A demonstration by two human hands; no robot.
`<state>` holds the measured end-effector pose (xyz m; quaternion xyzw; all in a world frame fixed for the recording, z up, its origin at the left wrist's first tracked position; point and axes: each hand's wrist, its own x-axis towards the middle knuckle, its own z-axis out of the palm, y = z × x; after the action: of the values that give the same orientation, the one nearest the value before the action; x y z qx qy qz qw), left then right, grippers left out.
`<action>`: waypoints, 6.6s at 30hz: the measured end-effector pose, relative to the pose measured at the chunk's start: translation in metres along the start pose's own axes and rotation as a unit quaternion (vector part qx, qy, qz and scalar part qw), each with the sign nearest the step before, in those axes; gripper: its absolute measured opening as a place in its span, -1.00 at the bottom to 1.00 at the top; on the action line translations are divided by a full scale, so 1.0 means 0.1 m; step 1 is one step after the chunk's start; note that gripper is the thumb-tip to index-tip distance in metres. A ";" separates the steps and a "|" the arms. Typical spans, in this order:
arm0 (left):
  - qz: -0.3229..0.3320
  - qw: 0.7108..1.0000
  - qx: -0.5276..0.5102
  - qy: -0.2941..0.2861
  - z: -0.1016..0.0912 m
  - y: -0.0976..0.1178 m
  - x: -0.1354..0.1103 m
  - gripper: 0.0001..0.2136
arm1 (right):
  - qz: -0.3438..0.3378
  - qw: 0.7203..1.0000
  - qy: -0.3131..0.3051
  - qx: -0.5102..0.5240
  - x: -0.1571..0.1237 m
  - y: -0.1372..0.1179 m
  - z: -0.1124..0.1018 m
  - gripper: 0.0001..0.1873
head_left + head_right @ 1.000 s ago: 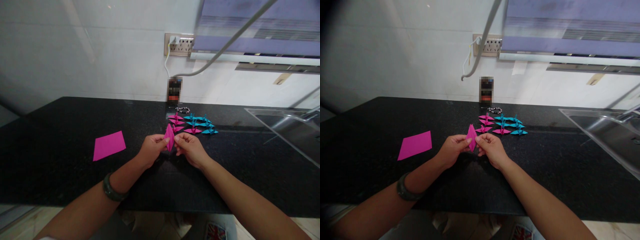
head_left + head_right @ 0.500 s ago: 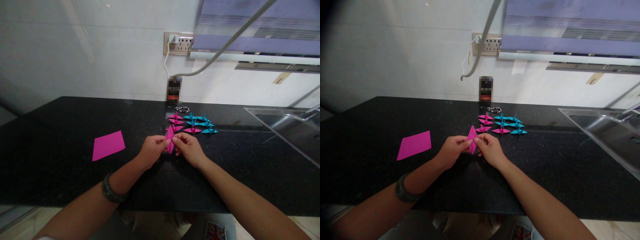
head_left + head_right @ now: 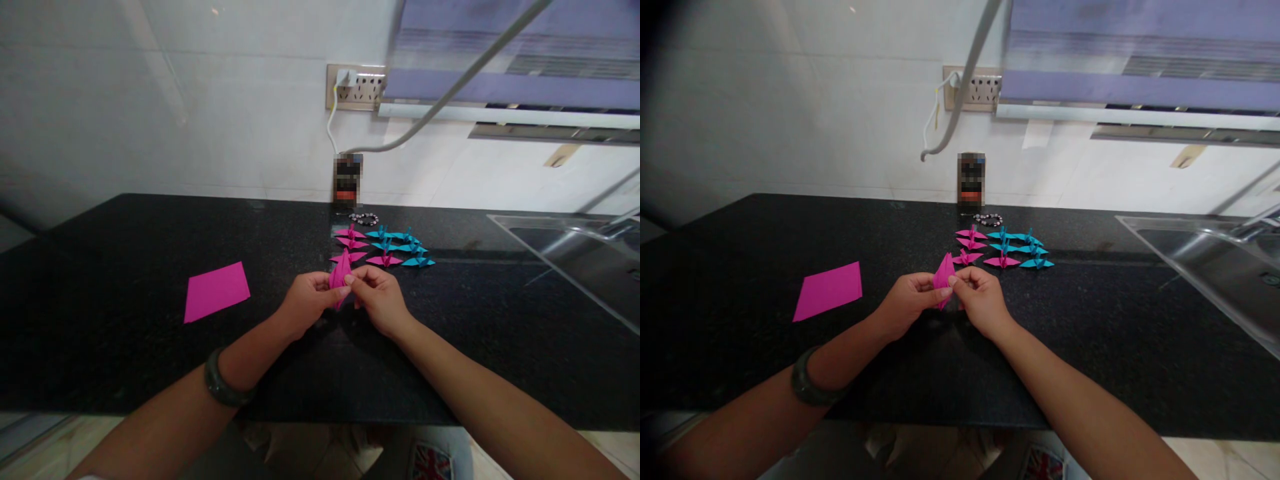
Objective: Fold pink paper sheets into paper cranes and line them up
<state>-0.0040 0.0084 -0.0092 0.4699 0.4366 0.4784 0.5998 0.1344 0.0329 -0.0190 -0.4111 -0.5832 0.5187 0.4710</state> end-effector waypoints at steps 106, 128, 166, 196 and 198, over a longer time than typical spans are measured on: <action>0.067 0.996 0.036 0.047 -0.07 0.11 0.00 -0.81 | -0.247 0.910 -0.067 -0.325 -0.06 -0.14 -0.03 -0.82; 0.031 0.999 -0.011 0.041 -0.09 0.09 0.00 -0.82 | -0.224 0.926 -0.079 -0.294 -0.07 -0.18 -0.03 -0.78; -0.062 0.994 -0.006 0.090 -0.12 0.08 0.04 -0.74 | -0.436 0.746 -0.121 -0.489 0.00 -0.15 -0.16 -0.83; -0.030 0.999 0.012 0.025 -0.11 0.07 0.02 -0.58 | -0.234 0.933 -0.054 -0.268 0.04 -0.07 -0.09 -0.89; -0.033 0.999 0.016 0.034 -0.12 0.06 0.02 -0.58 | -0.220 0.940 -0.055 -0.257 0.04 -0.06 -0.09 -0.90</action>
<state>-0.0162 0.0129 -0.0060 0.4481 0.4797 0.4668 0.5926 0.1425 0.0385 -0.0128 -0.3504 -0.7973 0.2566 0.4193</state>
